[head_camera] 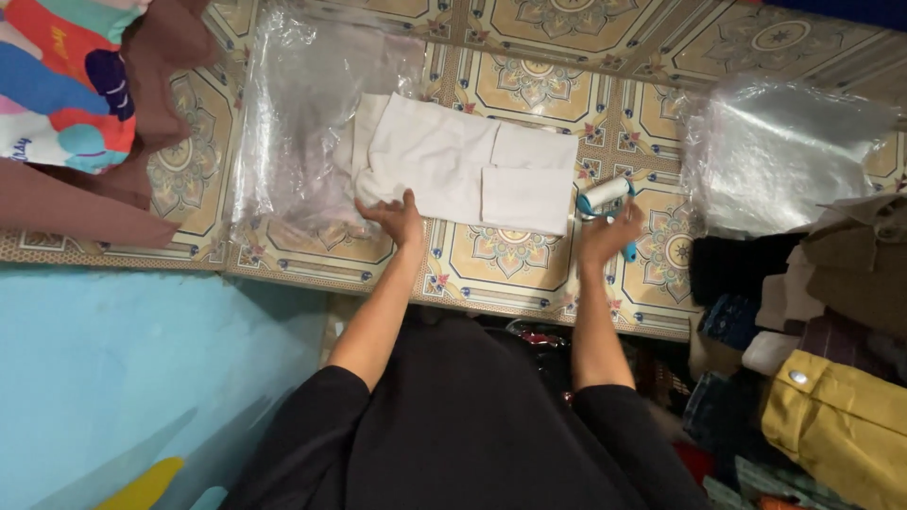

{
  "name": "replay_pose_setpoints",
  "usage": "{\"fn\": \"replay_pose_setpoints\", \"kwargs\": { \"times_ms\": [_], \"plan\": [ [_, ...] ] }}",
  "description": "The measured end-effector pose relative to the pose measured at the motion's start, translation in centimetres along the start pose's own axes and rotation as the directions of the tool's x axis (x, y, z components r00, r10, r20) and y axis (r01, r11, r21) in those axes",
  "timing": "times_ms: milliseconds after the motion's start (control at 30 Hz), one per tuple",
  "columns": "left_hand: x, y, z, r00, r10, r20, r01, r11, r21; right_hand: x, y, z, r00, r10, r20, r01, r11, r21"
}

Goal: Cleaning a white shirt with a lint roller and then folding it for packaging.

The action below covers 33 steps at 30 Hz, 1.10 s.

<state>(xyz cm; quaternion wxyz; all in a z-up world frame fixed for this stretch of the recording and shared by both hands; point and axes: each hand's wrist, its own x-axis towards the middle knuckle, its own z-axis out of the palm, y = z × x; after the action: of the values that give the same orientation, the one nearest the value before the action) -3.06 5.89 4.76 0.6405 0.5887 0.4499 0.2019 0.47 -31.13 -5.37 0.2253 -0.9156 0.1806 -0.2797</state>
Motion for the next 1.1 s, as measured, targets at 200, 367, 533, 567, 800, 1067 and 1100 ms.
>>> {"fn": "replay_pose_setpoints", "kwargs": {
  "times_ms": [200, 367, 533, 567, 800, 1067, 1100],
  "plan": [
    [4.5, -2.3, 2.3, 0.967, -0.241, -0.081, 0.221, 0.956, -0.194, -5.9, -20.8, -1.4, 0.778, -0.411, 0.475, 0.256, 0.898, 0.359],
    [3.0, 1.9, 2.9, 0.961, -0.235, -0.144, 0.251, 0.962, 0.105, -9.6, -26.3, 1.1, 0.444, -0.365, 0.818, 0.378, 0.904, 0.198],
    [0.6, 4.1, 2.0, 0.989, 0.056, 0.134, -0.052, 0.998, -0.035, -10.3, -25.1, 3.6, 0.437, -0.389, 0.811, 0.245, 0.919, 0.309],
    [0.9, 2.7, 2.7, 0.989, 0.054, 0.135, -0.049, 0.998, -0.039, -9.6, -25.7, 2.2, 0.437, -0.389, 0.811, 0.249, 0.919, 0.306],
    [-5.1, 6.5, 6.3, 0.364, 0.434, 0.824, -0.599, 0.787, -0.15, -8.2, -22.3, -1.6, 0.636, -0.103, 0.765, -0.471, 0.733, 0.49],
    [-0.6, -3.7, 9.8, 0.013, 0.339, 0.941, -0.989, 0.144, -0.038, -8.8, -16.8, -1.1, 0.386, 0.471, 0.793, -0.823, -0.212, 0.527],
    [-0.1, -4.4, 9.2, 0.106, 0.196, 0.975, -0.992, 0.094, 0.089, -8.8, -16.6, -1.0, 0.381, 0.474, 0.794, -0.836, -0.189, 0.514]
  ]
}}
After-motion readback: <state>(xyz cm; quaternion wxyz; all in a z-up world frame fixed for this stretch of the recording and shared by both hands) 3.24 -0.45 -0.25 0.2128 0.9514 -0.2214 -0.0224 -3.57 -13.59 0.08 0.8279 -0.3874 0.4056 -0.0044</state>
